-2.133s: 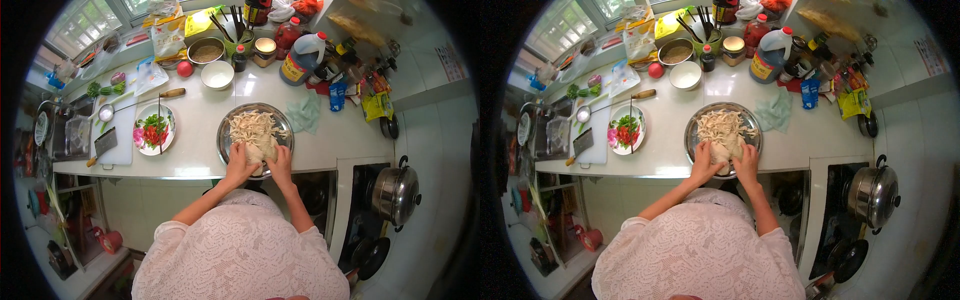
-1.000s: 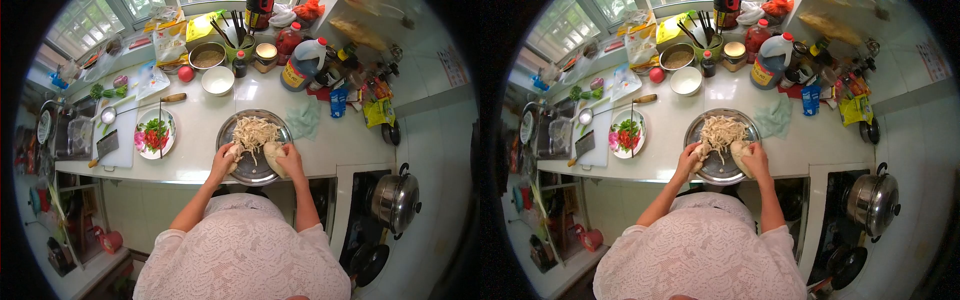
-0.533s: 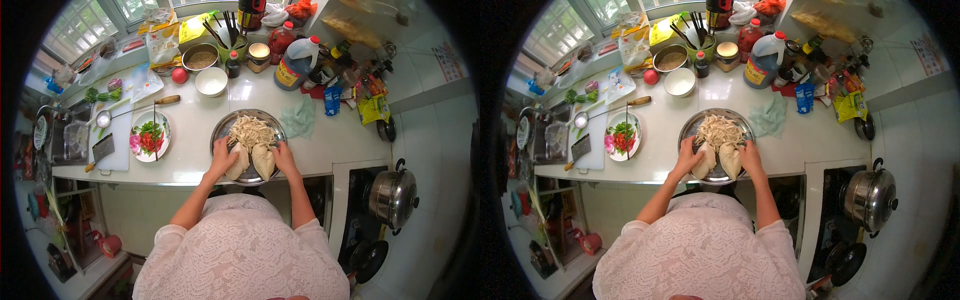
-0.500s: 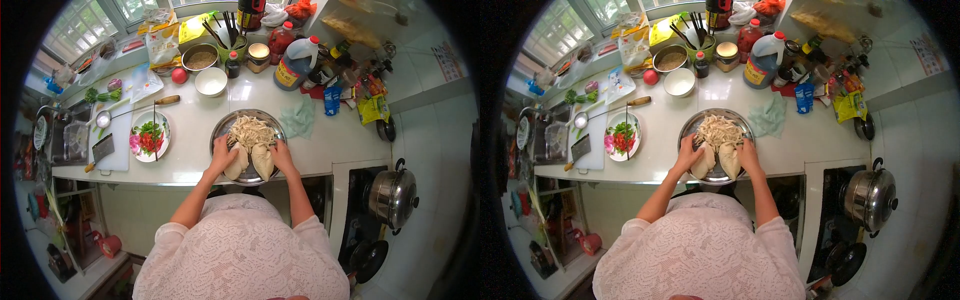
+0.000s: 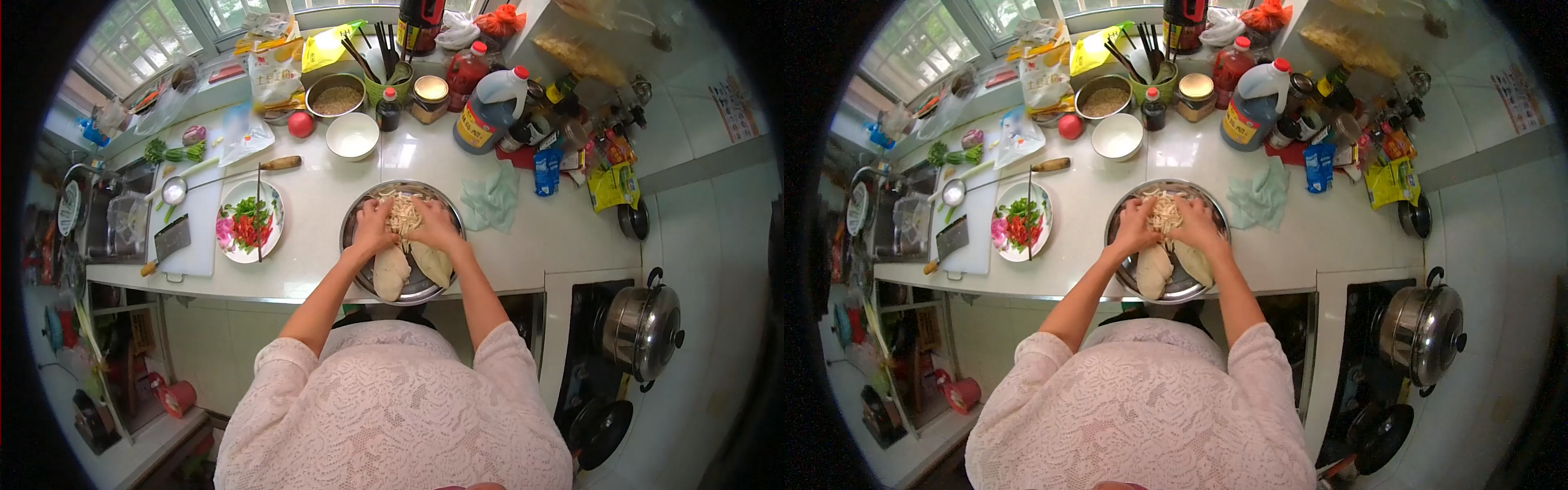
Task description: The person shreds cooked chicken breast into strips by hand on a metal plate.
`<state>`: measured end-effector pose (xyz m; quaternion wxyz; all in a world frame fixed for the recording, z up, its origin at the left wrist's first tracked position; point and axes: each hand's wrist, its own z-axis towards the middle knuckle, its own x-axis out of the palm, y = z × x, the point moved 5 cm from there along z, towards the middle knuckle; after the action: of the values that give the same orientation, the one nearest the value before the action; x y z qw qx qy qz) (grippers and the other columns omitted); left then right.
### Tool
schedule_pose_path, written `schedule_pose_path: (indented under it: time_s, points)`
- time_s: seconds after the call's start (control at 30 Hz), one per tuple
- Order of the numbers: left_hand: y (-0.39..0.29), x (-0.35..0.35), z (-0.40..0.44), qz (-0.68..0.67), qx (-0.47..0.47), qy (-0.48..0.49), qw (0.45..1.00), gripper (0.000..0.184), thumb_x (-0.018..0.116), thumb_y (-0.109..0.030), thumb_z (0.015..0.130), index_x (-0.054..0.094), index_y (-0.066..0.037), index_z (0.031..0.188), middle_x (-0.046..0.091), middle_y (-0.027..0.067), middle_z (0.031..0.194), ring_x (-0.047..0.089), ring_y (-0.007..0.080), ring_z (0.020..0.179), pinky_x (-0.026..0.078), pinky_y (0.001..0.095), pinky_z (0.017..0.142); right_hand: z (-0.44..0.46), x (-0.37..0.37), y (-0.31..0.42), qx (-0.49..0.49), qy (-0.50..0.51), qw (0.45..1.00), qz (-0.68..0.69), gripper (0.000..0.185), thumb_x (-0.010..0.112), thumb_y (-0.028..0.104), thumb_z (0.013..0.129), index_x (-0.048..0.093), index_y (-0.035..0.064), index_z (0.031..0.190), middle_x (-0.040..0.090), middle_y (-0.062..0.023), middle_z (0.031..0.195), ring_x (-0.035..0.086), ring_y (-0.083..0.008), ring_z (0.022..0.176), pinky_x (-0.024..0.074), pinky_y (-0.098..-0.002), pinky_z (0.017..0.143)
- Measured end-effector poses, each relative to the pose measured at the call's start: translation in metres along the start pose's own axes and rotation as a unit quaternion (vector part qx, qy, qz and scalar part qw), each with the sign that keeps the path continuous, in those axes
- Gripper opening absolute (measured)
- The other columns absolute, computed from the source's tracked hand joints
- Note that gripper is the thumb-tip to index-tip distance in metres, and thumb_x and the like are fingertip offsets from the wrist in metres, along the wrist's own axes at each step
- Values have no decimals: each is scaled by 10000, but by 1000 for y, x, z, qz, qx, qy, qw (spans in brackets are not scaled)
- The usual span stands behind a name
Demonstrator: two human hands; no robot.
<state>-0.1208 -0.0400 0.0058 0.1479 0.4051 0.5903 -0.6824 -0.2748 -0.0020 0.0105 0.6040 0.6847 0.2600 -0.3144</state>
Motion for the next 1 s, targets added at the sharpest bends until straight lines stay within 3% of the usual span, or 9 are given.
schedule_pose_path:
  time_s: [0.1, 0.23, 0.3, 0.4, 0.53, 0.77, 0.83, 0.9, 1.0]
  points:
    - [13, 15, 14, -22, 19, 18, 999, 514, 654, -88, 640, 552, -90, 1144, 452, 203, 1158, 486, 371, 1057, 441, 427, 861, 5, 17, 20, -20, -27, 987, -154, 521, 677, 45, 683, 532, 99, 1180, 507, -136, 1099, 525, -327, 1020, 441, -388, 882]
    - [16, -7, 19, -121, -34, 53, 991, 412, 627, -50, 634, 616, -41, 1046, 553, 185, 1034, 552, 333, 976, 450, 401, 848, 24, 9, 2, -30, -2, 999, 11, 490, 644, -11, 676, 561, 67, 1152, 567, -118, 1034, 562, -269, 983, 447, -339, 879]
    - [8, -29, 11, -140, -29, 32, 989, 309, 563, -7, 670, 643, -10, 968, 624, 152, 887, 613, 274, 844, 481, 366, 765, 21, -6, 8, -13, 37, 977, 208, 378, 624, 7, 709, 606, 63, 1082, 605, -133, 997, 593, -263, 963, 467, -333, 841]
    - [18, -37, 11, -282, -51, 45, 957, 306, 473, 47, 739, 645, -5, 986, 661, 95, 788, 596, 145, 681, 481, 274, 646, 21, -24, 17, -13, 60, 963, 263, 340, 598, 4, 744, 597, 22, 1083, 636, -108, 1020, 609, -201, 940, 481, -304, 811]
    - [24, -39, 10, -310, -35, 8, 950, 288, 474, 40, 755, 650, -11, 977, 658, 90, 792, 584, 137, 678, 475, 274, 645, 21, -36, 24, 0, 67, 926, 372, 317, 537, -50, 778, 581, -16, 1091, 619, -73, 1038, 595, -156, 959, 474, -272, 856]
    - [46, -19, 0, -335, -70, 19, 939, 332, 561, 24, 722, 612, 7, 1050, 654, 110, 949, 619, 186, 847, 487, 288, 797, 16, -5, -15, 27, 58, 956, 288, 349, 595, -23, 765, 573, -3, 1113, 613, -100, 1069, 590, -205, 1005, 468, -303, 894]
    - [45, -13, -7, -323, -78, 33, 943, 356, 591, 14, 706, 605, 10, 1062, 644, 121, 980, 620, 220, 898, 484, 307, 840, 3, -3, 11, -86, 35, 995, 38, 401, 627, -17, 730, 574, 20, 1126, 587, -120, 1125, 564, -270, 1054, 441, -325, 928]
    - [18, -16, -16, -52, 124, -41, 990, 383, 622, 1, 667, 614, -8, 1049, 624, 145, 986, 600, 294, 928, 474, 356, 870, -4, 12, 20, -112, 55, 992, 6, 437, 639, -12, 705, 582, 54, 1133, 549, -134, 1180, 524, -313, 1096, 417, -342, 943]
    - [24, -14, -15, -18, 75, -65, 995, 325, 590, 26, 669, 613, -20, 990, 601, 158, 982, 583, 322, 909, 473, 374, 816, 0, 15, 24, -119, 67, 991, 8, 392, 636, -10, 707, 614, 62, 1091, 592, -129, 1099, 557, -305, 1041, 439, -335, 904]
